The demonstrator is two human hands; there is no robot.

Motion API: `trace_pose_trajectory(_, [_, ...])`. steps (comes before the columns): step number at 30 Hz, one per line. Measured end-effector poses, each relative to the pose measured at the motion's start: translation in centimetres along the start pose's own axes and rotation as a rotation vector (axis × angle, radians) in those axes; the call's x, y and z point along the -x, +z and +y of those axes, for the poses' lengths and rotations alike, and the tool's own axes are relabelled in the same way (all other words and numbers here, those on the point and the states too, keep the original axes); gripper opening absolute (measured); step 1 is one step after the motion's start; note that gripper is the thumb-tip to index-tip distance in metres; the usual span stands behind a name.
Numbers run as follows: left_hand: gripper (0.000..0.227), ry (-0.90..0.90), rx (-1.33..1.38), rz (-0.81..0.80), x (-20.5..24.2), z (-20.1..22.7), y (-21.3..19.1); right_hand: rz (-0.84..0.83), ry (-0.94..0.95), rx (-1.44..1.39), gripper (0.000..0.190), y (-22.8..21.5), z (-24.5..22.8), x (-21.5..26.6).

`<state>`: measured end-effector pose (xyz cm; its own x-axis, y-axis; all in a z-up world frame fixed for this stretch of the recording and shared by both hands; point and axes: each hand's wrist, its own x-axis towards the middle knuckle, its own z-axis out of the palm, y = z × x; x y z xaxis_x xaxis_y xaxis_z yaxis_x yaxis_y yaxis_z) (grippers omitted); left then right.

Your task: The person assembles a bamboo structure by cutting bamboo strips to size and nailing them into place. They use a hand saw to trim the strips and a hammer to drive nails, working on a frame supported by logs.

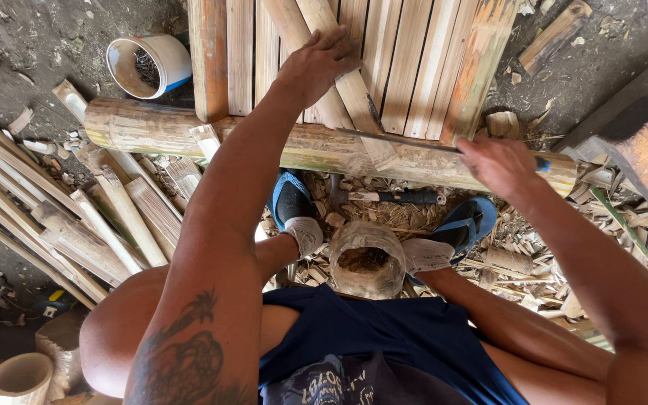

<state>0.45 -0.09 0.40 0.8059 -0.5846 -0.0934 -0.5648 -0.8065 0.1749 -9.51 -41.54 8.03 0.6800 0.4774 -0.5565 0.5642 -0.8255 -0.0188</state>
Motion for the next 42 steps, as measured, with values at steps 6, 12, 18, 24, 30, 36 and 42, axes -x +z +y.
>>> trace_pose_trajectory(6, [0.049, -0.016, 0.048, -0.017, 0.2, 0.3, -0.3, -0.036, 0.105, 0.033, 0.013, 2.4, 6.1, 6.2])
trace_pose_trajectory(12, [0.04, 0.17, -0.285, -0.195, -1.6, 2.4, -6.0, 0.33, 0.362, -0.314, 0.026, 2.1, 6.5, 15.4])
trace_pose_trajectory(18, [0.065, 0.189, -0.04, -0.342, -9.0, 16.1, -10.2, 0.943, 0.588, -0.638, 0.03, 5.1, 6.5, 18.2])
trace_pose_trajectory(24, [0.051, -0.122, 0.518, -0.572, -14.9, 34.7, -5.8, 1.158, 0.797, -0.853, 0.033, 8.2, 6.0, 18.2])
trace_pose_trajectory(30, [0.053, -0.037, 0.759, -0.422, -18.5, 44.0, -3.1, 1.194, 0.804, -0.704, 0.038, 6.7, 7.1, 17.9])
trace_pose_trajectory(36, [0.053, -0.076, 0.759, -0.571, -19.0, 44.0, -3.5, 1.389, 0.676, -0.679, 0.032, 5.5, 8.6, 20.9])
trace_pose_trajectory(42, [0.053, -0.097, 0.798, -0.592, -19.1, 44.3, -2.9, 1.198, 0.831, -0.257, 0.008, 9.5, 12.1, 17.1])
